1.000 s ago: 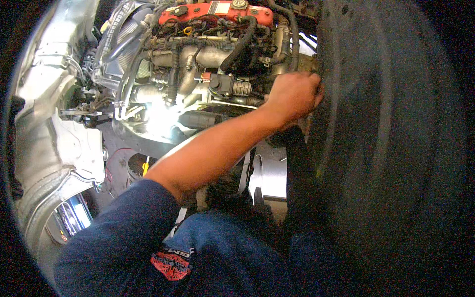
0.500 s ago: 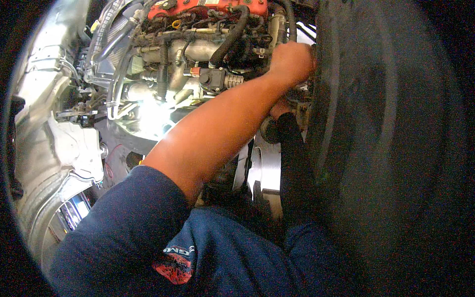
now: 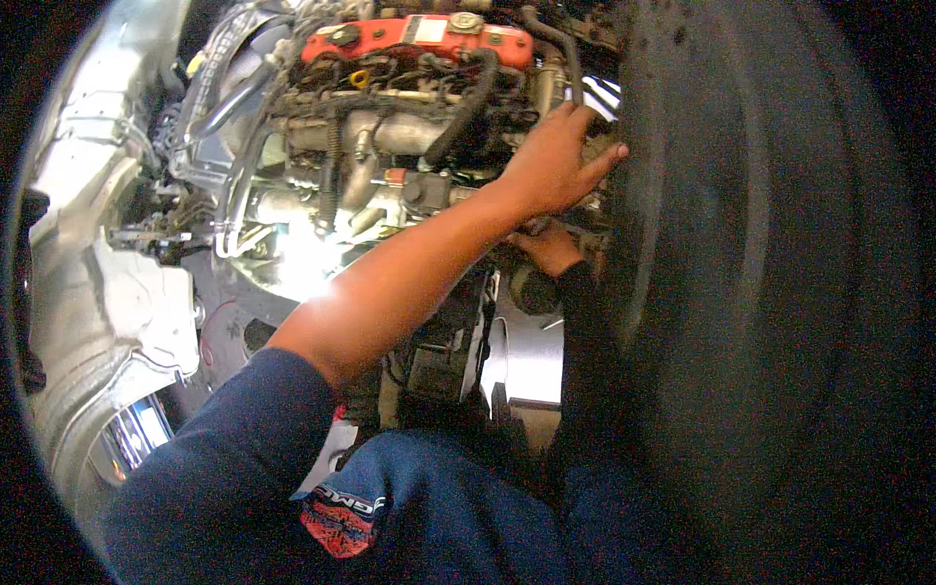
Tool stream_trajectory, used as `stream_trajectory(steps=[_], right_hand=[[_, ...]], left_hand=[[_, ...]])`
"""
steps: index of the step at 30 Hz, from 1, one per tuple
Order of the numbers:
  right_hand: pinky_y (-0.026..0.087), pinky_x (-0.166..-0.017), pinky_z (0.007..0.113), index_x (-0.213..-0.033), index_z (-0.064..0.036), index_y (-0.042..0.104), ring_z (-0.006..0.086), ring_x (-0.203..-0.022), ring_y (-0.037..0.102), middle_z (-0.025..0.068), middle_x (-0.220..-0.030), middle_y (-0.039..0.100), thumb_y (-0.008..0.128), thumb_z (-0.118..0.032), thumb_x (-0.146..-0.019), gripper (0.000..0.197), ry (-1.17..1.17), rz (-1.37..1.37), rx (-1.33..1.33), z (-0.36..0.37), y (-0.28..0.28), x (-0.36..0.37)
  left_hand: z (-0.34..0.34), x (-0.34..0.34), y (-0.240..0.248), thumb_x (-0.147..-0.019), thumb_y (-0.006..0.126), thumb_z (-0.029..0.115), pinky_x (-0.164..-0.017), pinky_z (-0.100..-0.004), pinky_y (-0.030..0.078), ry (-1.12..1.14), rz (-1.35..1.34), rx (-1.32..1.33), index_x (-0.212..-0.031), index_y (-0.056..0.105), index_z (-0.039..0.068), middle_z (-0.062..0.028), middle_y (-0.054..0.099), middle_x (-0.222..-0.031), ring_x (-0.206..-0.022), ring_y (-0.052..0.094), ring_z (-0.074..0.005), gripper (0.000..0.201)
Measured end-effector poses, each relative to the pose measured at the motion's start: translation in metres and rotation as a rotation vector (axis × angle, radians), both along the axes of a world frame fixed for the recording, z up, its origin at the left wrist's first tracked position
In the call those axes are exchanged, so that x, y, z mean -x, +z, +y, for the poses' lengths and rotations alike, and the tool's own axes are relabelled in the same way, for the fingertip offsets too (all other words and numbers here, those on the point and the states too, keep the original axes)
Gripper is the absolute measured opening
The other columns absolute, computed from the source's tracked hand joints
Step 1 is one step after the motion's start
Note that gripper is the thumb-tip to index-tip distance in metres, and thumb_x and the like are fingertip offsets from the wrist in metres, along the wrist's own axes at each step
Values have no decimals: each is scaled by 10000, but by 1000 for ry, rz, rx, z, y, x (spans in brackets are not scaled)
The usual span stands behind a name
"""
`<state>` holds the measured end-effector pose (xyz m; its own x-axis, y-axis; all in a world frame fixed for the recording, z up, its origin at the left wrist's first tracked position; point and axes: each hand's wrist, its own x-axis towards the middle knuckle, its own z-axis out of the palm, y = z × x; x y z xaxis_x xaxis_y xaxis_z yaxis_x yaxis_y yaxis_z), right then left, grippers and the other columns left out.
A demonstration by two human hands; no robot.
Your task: The person works on a car engine with the hood open, using a wrench to tighten bolts on the engine block. They repeatedly reach for tools from a nearby toolbox and apply them to different parts of the engine.
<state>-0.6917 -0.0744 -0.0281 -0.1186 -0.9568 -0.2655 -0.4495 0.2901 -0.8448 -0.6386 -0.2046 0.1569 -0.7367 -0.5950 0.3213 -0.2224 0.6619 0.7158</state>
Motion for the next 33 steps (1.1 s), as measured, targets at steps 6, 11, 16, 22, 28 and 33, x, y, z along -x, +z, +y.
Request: stream_trajectory(steps=[6, 11, 16, 22, 28, 33], right_hand=[[479, -978, 367, -1171, -47, 703, 270, -1090, 661, 120, -1161, 709, 703, -408, -926, 437, -208, -142, -136, 23, 54, 16], [497, -919, 353, -1149, -23, 690, 247, -1003, 665, 131, -1115, 702, 708, -358, -929, 401, -337, 17, -170, 20, 78, 30], [509, -897, 370, -1175, -16, 676, 236, -984, 662, 124, -1075, 696, 717, -339, -926, 410, -417, -46, -91, -6, 97, 24], [519, -918, 368, -1141, 2, 681, 209, -1019, 655, 117, -1118, 692, 695, -270, -948, 334, -356, -262, -112, -32, 86, 21], [486, -966, 378, -1054, 16, 709, 289, -1058, 650, 163, -1078, 694, 698, -226, -922, 275, -305, -46, 34, -42, 71, 23], [488, -971, 387, -1069, 22, 710, 299, -1077, 654, 176, -1076, 696, 689, -184, -916, 257, -259, -109, -25, -44, 77, 26]], left_hand=[[-118, -180, 45, -965, 619, 286, -918, -505, 434, 556, 45, 524, -1097, 620, -13, -218, 616, -1059, -1010, 566, -407, 327], [-168, -218, 10, -967, 586, 330, -1139, -542, 290, 559, -371, 574, -1382, 516, 34, -223, 495, -1402, -1335, 412, -409, 514], [-167, -213, -5, -1003, 511, 376, -1163, -580, 223, 579, -489, 599, -1412, 532, 69, -203, 454, -1485, -1420, 351, -402, 512], [-171, -204, 0, -1017, 496, 366, -1170, -550, 188, 569, -596, 519, -1407, 532, 74, -201, 448, -1483, -1412, 350, -388, 489], [-171, -200, -6, -1012, 496, 320, -1169, -558, 168, 559, -654, 559, -1429, 506, 79, -202, 443, -1483, -1412, 346, -399, 482], [-173, -198, -10, -1012, 482, 294, -1161, -549, 180, 540, -636, 585, -1398, 532, 66, -194, 461, -1468, -1404, 360, -387, 451]])
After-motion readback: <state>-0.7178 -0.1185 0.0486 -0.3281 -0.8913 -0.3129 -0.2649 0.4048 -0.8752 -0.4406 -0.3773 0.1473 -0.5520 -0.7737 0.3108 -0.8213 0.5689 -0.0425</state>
